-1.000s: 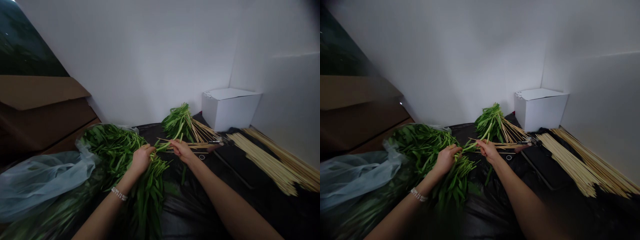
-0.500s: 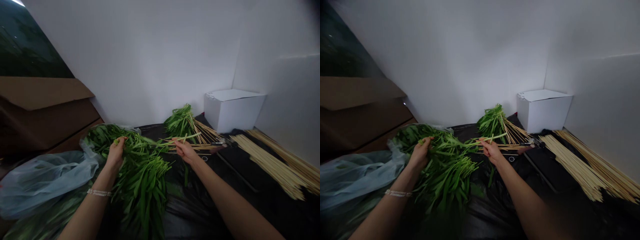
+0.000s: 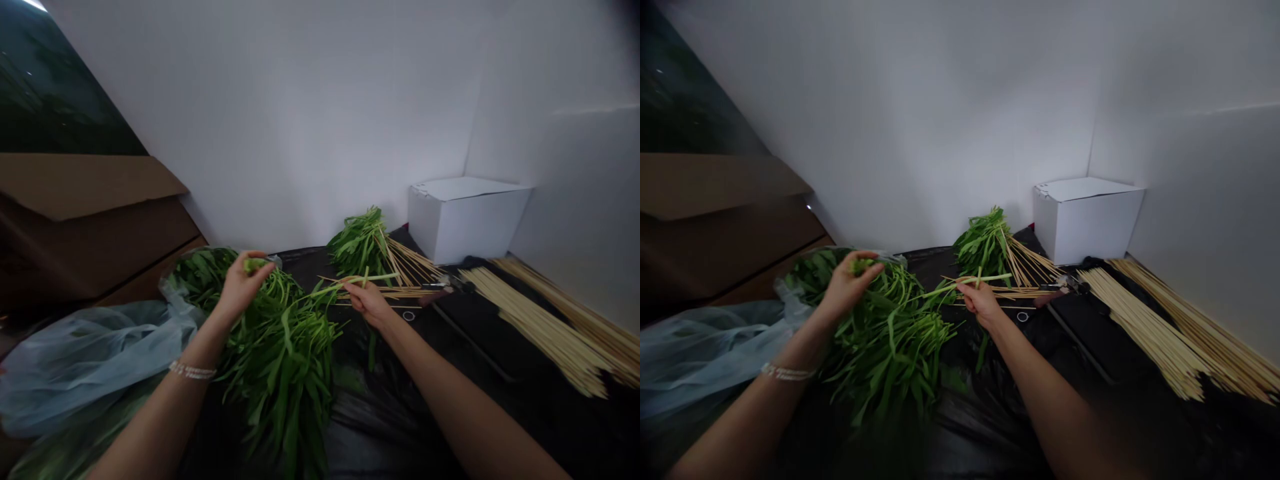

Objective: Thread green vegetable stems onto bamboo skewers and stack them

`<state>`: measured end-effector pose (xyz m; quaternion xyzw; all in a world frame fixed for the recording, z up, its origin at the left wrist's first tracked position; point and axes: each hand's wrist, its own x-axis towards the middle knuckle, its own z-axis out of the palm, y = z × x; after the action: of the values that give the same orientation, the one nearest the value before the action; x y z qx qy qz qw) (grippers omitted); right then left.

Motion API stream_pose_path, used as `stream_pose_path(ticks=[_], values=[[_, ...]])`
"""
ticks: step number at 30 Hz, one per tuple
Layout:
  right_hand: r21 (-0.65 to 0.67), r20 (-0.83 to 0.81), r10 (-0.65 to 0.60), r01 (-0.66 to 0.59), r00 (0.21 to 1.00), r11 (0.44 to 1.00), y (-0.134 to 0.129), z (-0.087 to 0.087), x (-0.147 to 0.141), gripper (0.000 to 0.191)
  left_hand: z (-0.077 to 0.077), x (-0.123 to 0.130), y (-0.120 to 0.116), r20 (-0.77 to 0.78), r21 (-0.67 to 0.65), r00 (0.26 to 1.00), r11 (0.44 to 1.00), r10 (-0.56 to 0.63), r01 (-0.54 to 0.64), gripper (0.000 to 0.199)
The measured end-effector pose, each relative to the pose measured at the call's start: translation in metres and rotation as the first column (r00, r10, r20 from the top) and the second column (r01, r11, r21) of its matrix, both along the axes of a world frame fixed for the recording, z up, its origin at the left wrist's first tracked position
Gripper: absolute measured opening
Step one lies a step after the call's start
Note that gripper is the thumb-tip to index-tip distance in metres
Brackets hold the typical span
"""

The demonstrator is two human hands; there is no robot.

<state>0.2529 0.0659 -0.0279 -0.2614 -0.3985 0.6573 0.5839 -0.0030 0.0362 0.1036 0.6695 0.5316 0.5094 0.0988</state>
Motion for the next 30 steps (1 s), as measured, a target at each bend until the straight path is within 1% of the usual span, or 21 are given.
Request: stream_pose_path(ticks=[2,5,8,11,13,16,19,24,27,30], values=[[-0.008,0.024,-0.01,0.01,1.0,1.0,-0.001,0.001,0.0,0.035,-0.006,0.022,-0.003,-0.184,-0.081,0.979,0.994,-0.085,0.071,0.024],[0.008,0.044,-0.021,0.021,0.999,1.0,-0.002,0.003,-0.001,0.035,-0.018,0.052,-0.006,-0.388,-0.189,0.894,0.969,-0.222,0.159,0.021],[0.021,0.061,-0.033,0.031,0.998,0.999,-0.003,0.004,-0.002,0.037,-0.032,0.068,-0.003,-0.525,-0.259,0.809,0.955,-0.264,0.144,0.023],[0.014,0.09,-0.041,0.04,0.995,0.999,-0.002,0.003,-0.003,0.038,-0.045,0.073,0.004,-0.63,-0.27,0.738,0.959,-0.241,0.082,0.023],[0.019,0.109,-0.04,0.038,0.993,0.999,-0.002,0.001,-0.005,0.038,-0.054,0.073,0.007,-0.662,-0.252,0.717,0.966,-0.219,0.062,0.024],[0.031,0.13,-0.044,0.04,0.991,0.999,-0.002,-0.001,-0.007,0.038,-0.062,0.074,0.009,-0.679,-0.257,0.7,0.965,-0.22,0.054,0.024],[0.029,0.138,-0.051,0.048,0.989,0.998,-0.002,0.0,-0.007,0.037,-0.065,0.075,0.007,-0.716,-0.258,0.668,0.966,-0.203,0.017,0.023],[0.051,0.104,-0.103,0.098,0.989,0.994,-0.001,0.005,-0.001,0.038,-0.064,0.073,-0.002,-0.798,-0.163,0.597,0.983,-0.084,-0.079,0.024],[0.043,0.149,-0.144,0.139,0.978,0.989,0.0,0.006,0.0,0.037,-0.065,0.071,-0.007,-0.809,-0.115,0.588,0.985,-0.019,-0.127,0.023],[0.06,0.206,-0.173,0.164,0.963,0.985,0.0,0.003,-0.003,0.039,-0.066,0.069,-0.007,-0.787,-0.107,0.616,0.978,0.025,-0.177,0.024]])
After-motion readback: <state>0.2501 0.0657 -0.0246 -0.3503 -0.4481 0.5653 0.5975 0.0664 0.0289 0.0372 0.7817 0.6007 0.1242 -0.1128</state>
